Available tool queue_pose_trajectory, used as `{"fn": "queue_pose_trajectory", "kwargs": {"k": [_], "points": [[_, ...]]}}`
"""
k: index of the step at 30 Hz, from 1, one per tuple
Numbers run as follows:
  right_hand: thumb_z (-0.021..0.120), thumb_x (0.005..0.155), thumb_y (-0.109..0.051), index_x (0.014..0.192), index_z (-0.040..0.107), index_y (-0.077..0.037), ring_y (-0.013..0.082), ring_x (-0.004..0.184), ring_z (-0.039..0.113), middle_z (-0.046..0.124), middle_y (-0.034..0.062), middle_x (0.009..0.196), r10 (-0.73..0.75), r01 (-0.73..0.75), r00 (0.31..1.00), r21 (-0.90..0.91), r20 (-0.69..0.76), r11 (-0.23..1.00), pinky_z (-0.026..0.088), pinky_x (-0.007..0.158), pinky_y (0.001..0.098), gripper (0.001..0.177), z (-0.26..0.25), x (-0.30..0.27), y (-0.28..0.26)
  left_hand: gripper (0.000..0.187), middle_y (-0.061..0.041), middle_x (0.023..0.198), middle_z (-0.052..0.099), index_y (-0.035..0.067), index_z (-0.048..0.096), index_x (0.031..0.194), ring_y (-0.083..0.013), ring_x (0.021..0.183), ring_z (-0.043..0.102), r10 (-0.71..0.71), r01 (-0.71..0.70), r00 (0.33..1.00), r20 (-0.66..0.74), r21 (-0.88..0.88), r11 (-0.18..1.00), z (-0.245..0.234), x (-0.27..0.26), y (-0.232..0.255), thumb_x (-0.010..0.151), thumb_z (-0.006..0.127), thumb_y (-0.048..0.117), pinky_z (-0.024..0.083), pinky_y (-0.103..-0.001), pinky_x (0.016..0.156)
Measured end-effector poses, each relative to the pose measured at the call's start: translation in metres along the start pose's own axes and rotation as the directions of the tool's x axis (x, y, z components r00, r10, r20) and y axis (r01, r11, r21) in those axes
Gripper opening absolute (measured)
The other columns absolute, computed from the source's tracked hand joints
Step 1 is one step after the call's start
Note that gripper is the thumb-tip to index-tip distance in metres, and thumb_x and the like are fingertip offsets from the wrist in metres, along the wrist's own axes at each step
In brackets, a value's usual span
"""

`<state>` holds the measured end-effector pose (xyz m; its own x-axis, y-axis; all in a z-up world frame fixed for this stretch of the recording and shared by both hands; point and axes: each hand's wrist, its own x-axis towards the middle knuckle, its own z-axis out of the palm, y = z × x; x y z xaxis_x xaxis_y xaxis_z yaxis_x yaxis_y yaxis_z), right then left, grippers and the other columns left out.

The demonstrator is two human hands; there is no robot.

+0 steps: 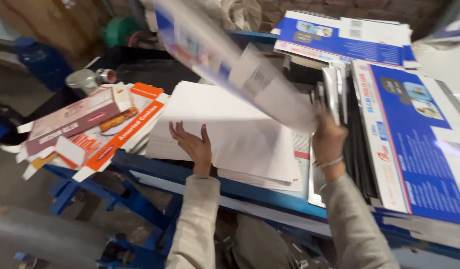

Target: The person folds large white sheets of paper in half by hand on a blue metal workbench. They repeatedly pick up a sheet, fold it, and place it into a growing stack. The person also handles a stack of blue and white printed boxes, moving them aside to clear the workspace.

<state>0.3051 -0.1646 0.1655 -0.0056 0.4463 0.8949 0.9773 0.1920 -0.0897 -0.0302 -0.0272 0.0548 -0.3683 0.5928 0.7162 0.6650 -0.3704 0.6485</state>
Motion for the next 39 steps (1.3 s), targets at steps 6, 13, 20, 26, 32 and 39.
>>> {"fn": "queue_pose_trajectory", "kwargs": {"k": [6, 13, 20, 26, 32, 39], "points": [[0.044, 0.087, 0.012, 0.141, 0.072, -0.006, 0.0132, 0.093, 0.065, 0.072, 0.0099, 0.112, 0.392, -0.363, 0.919, 0.284, -0.051, 0.888, 0.053, 0.076, 0.0315, 0.064, -0.147, 0.046, 0.13, 0.086, -0.032, 0.157, 0.016, -0.001, 0.031, 0.146, -0.0449, 0.12, 0.052, -0.153, 0.167, 0.801, 0.579, 0.029, 0.985, 0.031, -0.023, -0.027, 0.087, 0.074, 0.044, 0.046, -0.059, 0.103], [0.048, 0.098, -0.001, 0.138, 0.068, -0.01, 0.0171, 0.09, 0.066, 0.071, 0.0081, 0.115, 0.858, -0.857, 0.496, -0.084, 0.133, 0.509, 0.053, 0.07, 0.0352, 0.045, -0.231, -0.028, 0.237, 0.077, -0.018, 0.151, 0.038, 0.005, 0.042, 0.142, -0.0377, 0.136, 0.042, -0.098, 0.002, 0.712, 0.696, 0.138, 0.99, 0.039, -0.032, -0.034, 0.085, 0.079, 0.041, 0.04, -0.06, 0.102], [0.052, 0.1, -0.007, 0.139, 0.067, -0.01, 0.021, 0.091, 0.067, 0.071, 0.0097, 0.116, 0.891, -0.855, 0.431, -0.252, 0.144, 0.454, 0.055, 0.073, 0.0374, 0.042, -0.232, -0.035, 0.214, 0.075, -0.016, 0.149, 0.043, 0.006, 0.046, 0.141, -0.0355, 0.136, 0.041, -0.089, -0.025, 0.692, 0.716, 0.148, 0.989, 0.042, -0.037, -0.038, 0.085, 0.079, 0.043, 0.037, -0.06, 0.104], [0.055, 0.101, -0.011, 0.139, 0.066, -0.011, 0.0244, 0.091, 0.068, 0.071, 0.0111, 0.117, 0.901, -0.825, 0.405, -0.361, 0.157, 0.434, 0.055, 0.075, 0.0393, 0.04, -0.225, -0.051, 0.207, 0.063, -0.009, 0.146, 0.046, 0.01, 0.055, 0.133, -0.0314, 0.135, 0.042, -0.067, -0.059, 0.669, 0.74, 0.144, 0.988, 0.039, -0.034, -0.036, 0.085, 0.077, 0.043, 0.038, -0.057, 0.105], [0.058, 0.102, -0.016, 0.139, 0.065, -0.011, 0.0278, 0.091, 0.068, 0.071, 0.0126, 0.118, 0.906, -0.73, 0.379, -0.542, 0.186, 0.417, 0.056, 0.077, 0.0412, 0.038, -0.215, -0.066, 0.203, 0.059, -0.007, 0.143, 0.047, 0.011, 0.057, 0.131, -0.03, 0.133, 0.042, -0.065, -0.06, 0.666, 0.743, 0.141, 0.988, 0.038, -0.033, -0.036, 0.085, 0.077, 0.043, 0.039, -0.056, 0.105], [0.061, 0.104, -0.021, 0.14, 0.064, -0.011, 0.0318, 0.091, 0.069, 0.071, 0.0142, 0.119, 0.397, -0.105, 0.736, -0.487, 0.548, 0.867, 0.057, 0.079, 0.0434, 0.038, -0.144, -0.043, 0.082, 0.078, -0.011, 0.159, 0.035, 0.012, 0.055, 0.14, -0.0316, 0.148, 0.028, -0.109, -0.041, 0.599, 0.793, 0.167, 0.985, 0.042, -0.037, -0.038, 0.082, 0.077, 0.058, 0.026, -0.058, 0.116]]}}
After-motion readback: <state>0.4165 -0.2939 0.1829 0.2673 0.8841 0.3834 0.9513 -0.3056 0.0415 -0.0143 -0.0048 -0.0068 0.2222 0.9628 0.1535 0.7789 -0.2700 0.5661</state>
